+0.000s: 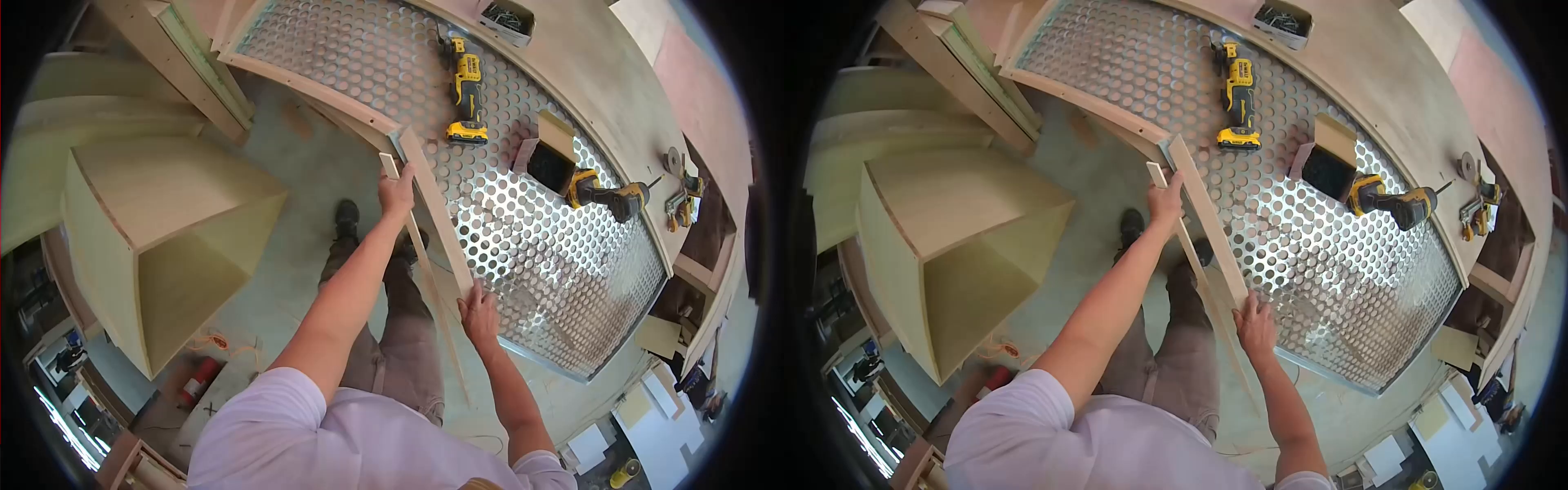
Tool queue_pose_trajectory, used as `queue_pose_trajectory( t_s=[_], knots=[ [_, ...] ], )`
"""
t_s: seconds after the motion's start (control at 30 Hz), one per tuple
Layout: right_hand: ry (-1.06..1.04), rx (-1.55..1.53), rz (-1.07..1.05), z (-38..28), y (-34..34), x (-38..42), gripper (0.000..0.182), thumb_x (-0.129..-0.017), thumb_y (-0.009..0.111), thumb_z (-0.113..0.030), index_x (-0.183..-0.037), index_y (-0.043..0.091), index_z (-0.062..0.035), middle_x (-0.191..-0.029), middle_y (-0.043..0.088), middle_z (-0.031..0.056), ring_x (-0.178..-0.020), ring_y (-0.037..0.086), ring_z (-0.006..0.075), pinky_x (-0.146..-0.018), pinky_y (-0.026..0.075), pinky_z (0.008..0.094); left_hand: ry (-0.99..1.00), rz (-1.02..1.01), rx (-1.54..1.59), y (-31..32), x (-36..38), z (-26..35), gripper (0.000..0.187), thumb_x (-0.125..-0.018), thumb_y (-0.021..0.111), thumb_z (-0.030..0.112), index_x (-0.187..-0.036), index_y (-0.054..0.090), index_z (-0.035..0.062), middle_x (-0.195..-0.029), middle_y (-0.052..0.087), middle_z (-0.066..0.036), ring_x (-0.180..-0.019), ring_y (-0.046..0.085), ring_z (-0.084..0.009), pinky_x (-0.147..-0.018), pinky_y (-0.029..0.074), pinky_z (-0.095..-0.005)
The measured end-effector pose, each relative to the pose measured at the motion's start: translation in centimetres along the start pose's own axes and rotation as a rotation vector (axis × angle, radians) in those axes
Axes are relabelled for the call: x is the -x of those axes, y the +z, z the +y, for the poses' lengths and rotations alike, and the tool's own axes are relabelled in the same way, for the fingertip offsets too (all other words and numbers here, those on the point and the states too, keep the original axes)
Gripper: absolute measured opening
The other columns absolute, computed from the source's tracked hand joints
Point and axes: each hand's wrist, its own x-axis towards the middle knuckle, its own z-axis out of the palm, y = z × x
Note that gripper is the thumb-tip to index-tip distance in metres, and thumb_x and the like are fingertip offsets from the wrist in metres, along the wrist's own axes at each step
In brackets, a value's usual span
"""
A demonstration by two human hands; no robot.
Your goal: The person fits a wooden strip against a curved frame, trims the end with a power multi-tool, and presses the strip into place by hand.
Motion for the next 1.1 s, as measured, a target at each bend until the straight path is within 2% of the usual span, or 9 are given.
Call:
queue_pose_trajectory(
  t_s=[0.17, 0.27, 0.37, 0.67, 0.97, 1.1],
  knots=[
    [-0.083, -0.069, 0.061, -2.2, 1.8, -0.2, 0.077, -0.093, 0.07, -0.04, -0.158, 0.03, -0.027, -0.117, 0.052, 0.0246, -0.092, 0.065, 0.0472, -0.073, 0.058, 0.0543, 0.163, 0.059, -0.036, -2.5, -1.3, 0.5, 0.043, -0.091, 0.071, 0.032, -0.119, 0.064, -0.0009, -0.101, 0.074, -0.012, -0.094, 0.071, -0.026, -0.086, 0.053, -0.037],
    [-0.071, -0.07, 0.016, -1.5, 1.1, 1.2, 0.08, -0.091, 0.073, -0.037, -0.159, 0.03, -0.028, -0.116, 0.052, 0.0241, -0.093, 0.064, 0.0463, -0.075, 0.057, 0.0541, 0.189, 0.065, -0.003, -2.2, -0.1, 0.0, 0.04, -0.091, 0.071, 0.031, -0.117, 0.065, 0.0007, -0.1, 0.074, -0.013, -0.094, 0.071, -0.0277, -0.085, 0.053, -0.0379],
    [-0.119, -0.051, 0.081, -0.9, 1.1, 1.0, 0.084, -0.089, 0.075, -0.034, -0.16, 0.03, -0.0291, -0.116, 0.051, 0.024, -0.096, 0.062, 0.0448, -0.076, 0.057, 0.053, 0.258, 0.104, -0.075, -1.7, -0.1, 0.0, 0.037, -0.091, 0.071, 0.029, -0.116, 0.065, 0.0026, -0.098, 0.075, -0.014, -0.092, 0.072, -0.0296, -0.084, 0.054, -0.0395],
    [-0.095, -0.144, 0.089, -0.7, 0.4, 0.7, 0.088, -0.087, 0.078, -0.027, -0.161, 0.03, -0.03, -0.115, 0.052, 0.0235, -0.098, 0.059, 0.0428, -0.084, 0.053, 0.0523, 0.279, 0.142, -0.167, 0.2, 0.7, 2.4, 0.033, -0.087, 0.077, 0.027, -0.106, 0.063, 0.0038, -0.095, 0.075, -0.015, -0.09, 0.073, -0.0338, -0.081, 0.055, -0.0426],
    [-0.058, -0.165, 0.031, -0.6, -1.1, 0.3, 0.087, -0.087, 0.078, -0.028, -0.161, 0.032, -0.028, -0.114, 0.053, 0.0224, -0.101, 0.059, 0.0417, -0.086, 0.053, 0.051, 0.249, 0.132, -0.232, 0.8, 0.9, 3.6, 0.033, -0.086, 0.078, 0.025, -0.106, 0.062, 0.0042, -0.098, 0.075, -0.016, -0.093, 0.072, -0.0362, -0.082, 0.055, -0.0448],
    [-0.101, -0.176, 0.096, 0.1, -0.6, 0.4, 0.082, -0.087, 0.078, -0.028, -0.159, 0.037, -0.0258, -0.113, 0.055, 0.0218, -0.101, 0.061, 0.0404, -0.086, 0.053, 0.0497, 0.24, 0.128, -0.228, 0.8, 1.1, 3.9, 0.035, -0.087, 0.077, 0.028, -0.108, 0.062, 0.0042, -0.098, 0.074, -0.016, -0.094, 0.072, -0.0367, -0.083, 0.055, -0.0453]
  ],
)
